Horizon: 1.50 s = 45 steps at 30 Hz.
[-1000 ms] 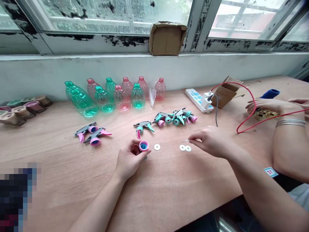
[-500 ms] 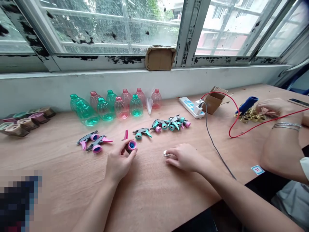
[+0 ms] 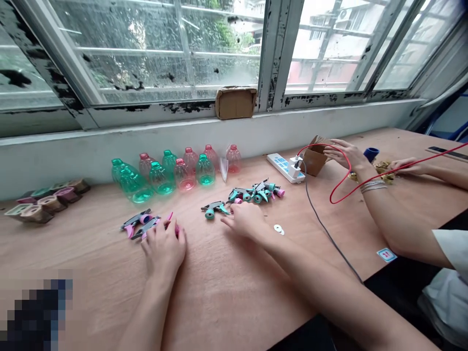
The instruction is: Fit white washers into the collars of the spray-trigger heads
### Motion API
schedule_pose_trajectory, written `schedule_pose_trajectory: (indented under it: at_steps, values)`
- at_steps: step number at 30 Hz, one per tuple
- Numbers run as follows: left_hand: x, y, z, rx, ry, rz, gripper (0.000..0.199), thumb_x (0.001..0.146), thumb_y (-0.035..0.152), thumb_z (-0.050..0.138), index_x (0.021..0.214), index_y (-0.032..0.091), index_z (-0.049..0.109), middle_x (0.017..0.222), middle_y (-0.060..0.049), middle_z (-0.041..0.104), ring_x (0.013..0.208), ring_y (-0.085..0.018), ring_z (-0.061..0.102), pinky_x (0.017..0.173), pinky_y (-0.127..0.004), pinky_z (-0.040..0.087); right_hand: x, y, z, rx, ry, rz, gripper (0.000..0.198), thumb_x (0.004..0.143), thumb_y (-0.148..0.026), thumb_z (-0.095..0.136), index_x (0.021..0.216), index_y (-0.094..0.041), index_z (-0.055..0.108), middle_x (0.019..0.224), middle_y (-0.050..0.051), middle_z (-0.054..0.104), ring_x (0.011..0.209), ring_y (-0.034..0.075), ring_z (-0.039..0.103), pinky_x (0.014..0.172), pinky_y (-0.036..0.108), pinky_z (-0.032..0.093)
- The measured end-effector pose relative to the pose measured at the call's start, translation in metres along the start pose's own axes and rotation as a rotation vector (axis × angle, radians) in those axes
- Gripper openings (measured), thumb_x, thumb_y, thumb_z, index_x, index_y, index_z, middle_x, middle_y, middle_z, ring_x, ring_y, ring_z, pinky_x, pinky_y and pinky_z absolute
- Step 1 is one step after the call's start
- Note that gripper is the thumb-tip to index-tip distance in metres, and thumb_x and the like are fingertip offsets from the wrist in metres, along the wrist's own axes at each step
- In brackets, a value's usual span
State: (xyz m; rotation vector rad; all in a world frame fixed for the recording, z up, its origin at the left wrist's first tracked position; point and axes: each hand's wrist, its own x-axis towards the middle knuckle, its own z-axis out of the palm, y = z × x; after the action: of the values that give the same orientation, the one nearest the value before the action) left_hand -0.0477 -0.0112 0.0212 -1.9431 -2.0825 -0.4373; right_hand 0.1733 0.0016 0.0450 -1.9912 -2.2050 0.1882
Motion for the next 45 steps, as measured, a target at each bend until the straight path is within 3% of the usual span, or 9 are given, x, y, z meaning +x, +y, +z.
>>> schedule_pose_trajectory:
  at_steps: [5, 8, 11, 16, 19, 24, 28, 33, 45]
  values:
    - [-0.003, -0.003, 0.001, -0.149, 0.189, 0.078, 0.038, 0.091, 0.024, 0.043, 0.121, 0.017, 0.064, 0.127, -0.016, 0.058, 0.116, -0.036, 0.046, 0.098, -0.052, 0.033, 0.012, -0.005, 0.015, 0.056, 0.048, -0.038, 0.028, 0.094, -0.036, 0.048, 0.099, -0.021, 0.071, 0.097, 0.01, 0.071, 0.085, 0.022, 0.066, 0.068, 0.028, 0.043]
    - [-0.007, 0.004, 0.0, -0.434, 0.201, 0.199, 0.034, 0.091, 0.031, 0.048, 0.118, 0.019, 0.064, 0.121, -0.015, 0.059, 0.119, -0.033, 0.048, 0.101, -0.048, 0.035, 0.002, 0.006, 0.018, 0.076, 0.082, -0.106, 0.03, 0.097, -0.036, 0.046, 0.09, -0.024, 0.073, 0.085, 0.005, 0.073, 0.078, 0.018, 0.064, 0.061, 0.025, 0.036]
    - [-0.012, 0.015, -0.001, -0.853, 0.038, 0.147, 0.038, 0.09, 0.039, 0.05, 0.121, 0.02, 0.061, 0.114, -0.012, 0.063, 0.104, -0.028, 0.059, 0.09, -0.041, 0.045, -0.007, 0.02, 0.023, 0.135, 0.17, -0.38, 0.033, 0.096, -0.039, 0.049, 0.079, -0.022, 0.071, 0.073, 0.002, 0.071, 0.066, 0.014, 0.06, 0.057, 0.025, 0.029]
    - [-0.019, 0.029, -0.004, -1.374, -0.51, -0.141, 0.058, 0.082, 0.048, 0.063, 0.131, 0.017, 0.054, 0.085, -0.006, 0.069, 0.06, -0.016, 0.057, 0.051, -0.026, 0.044, -0.01, 0.029, 0.032, 0.308, 0.354, -0.685, 0.029, 0.097, -0.036, 0.05, 0.086, -0.021, 0.072, 0.077, 0.003, 0.072, 0.067, 0.012, 0.06, 0.06, 0.024, 0.032]
    - [-0.021, 0.031, -0.002, -1.534, -0.678, -0.19, 0.043, 0.074, 0.044, 0.074, 0.102, 0.013, 0.068, 0.082, -0.006, 0.067, 0.056, -0.012, 0.052, 0.046, -0.022, 0.041, -0.012, 0.027, 0.035, 0.436, 0.433, -0.63, 0.024, 0.095, -0.038, 0.055, 0.1, -0.021, 0.071, 0.076, 0.003, 0.071, 0.068, 0.013, 0.061, 0.062, 0.023, 0.036]
    - [-0.019, 0.031, 0.007, -1.934, -0.523, -0.505, 0.023, 0.074, 0.03, 0.076, 0.088, 0.013, 0.067, 0.081, -0.005, 0.067, 0.066, -0.012, 0.06, 0.054, -0.021, 0.048, -0.017, 0.025, 0.038, 0.593, 0.477, -0.393, 0.031, 0.094, -0.032, 0.051, 0.122, -0.017, 0.055, 0.066, -0.002, 0.06, 0.058, 0.014, 0.054, 0.06, 0.024, 0.038]
    - [-0.014, 0.026, 0.009, -2.054, -0.556, -0.679, 0.011, 0.083, 0.025, 0.066, 0.081, 0.015, 0.061, 0.072, -0.003, 0.064, 0.054, -0.011, 0.056, 0.044, -0.019, 0.044, -0.019, 0.023, 0.042, 0.654, 0.454, -0.48, 0.014, 0.095, -0.022, 0.046, 0.104, -0.019, 0.057, 0.078, 0.002, 0.065, 0.069, 0.015, 0.059, 0.066, 0.024, 0.043]
    - [-0.014, 0.025, 0.01, -2.082, -0.587, -0.58, 0.016, 0.085, 0.03, 0.065, 0.081, 0.016, 0.057, 0.065, 0.001, 0.059, 0.039, -0.005, 0.041, 0.032, -0.015, 0.028, -0.027, 0.009, 0.045, 0.593, 0.374, -0.657, 0.012, 0.095, -0.022, 0.053, 0.094, -0.02, 0.064, 0.083, 0.003, 0.067, 0.074, 0.015, 0.061, 0.068, 0.024, 0.043]
    - [-0.018, 0.027, 0.009, -2.034, -0.605, -0.522, 0.029, 0.082, 0.031, 0.068, 0.105, 0.016, 0.061, 0.075, 0.0, 0.063, 0.042, -0.005, 0.045, 0.032, -0.015, 0.03, -0.037, 0.001, 0.04, 0.441, 0.307, -0.654, 0.021, 0.096, -0.023, 0.052, 0.103, -0.022, 0.072, 0.084, 0.004, 0.07, 0.075, 0.015, 0.064, 0.067, 0.024, 0.042]
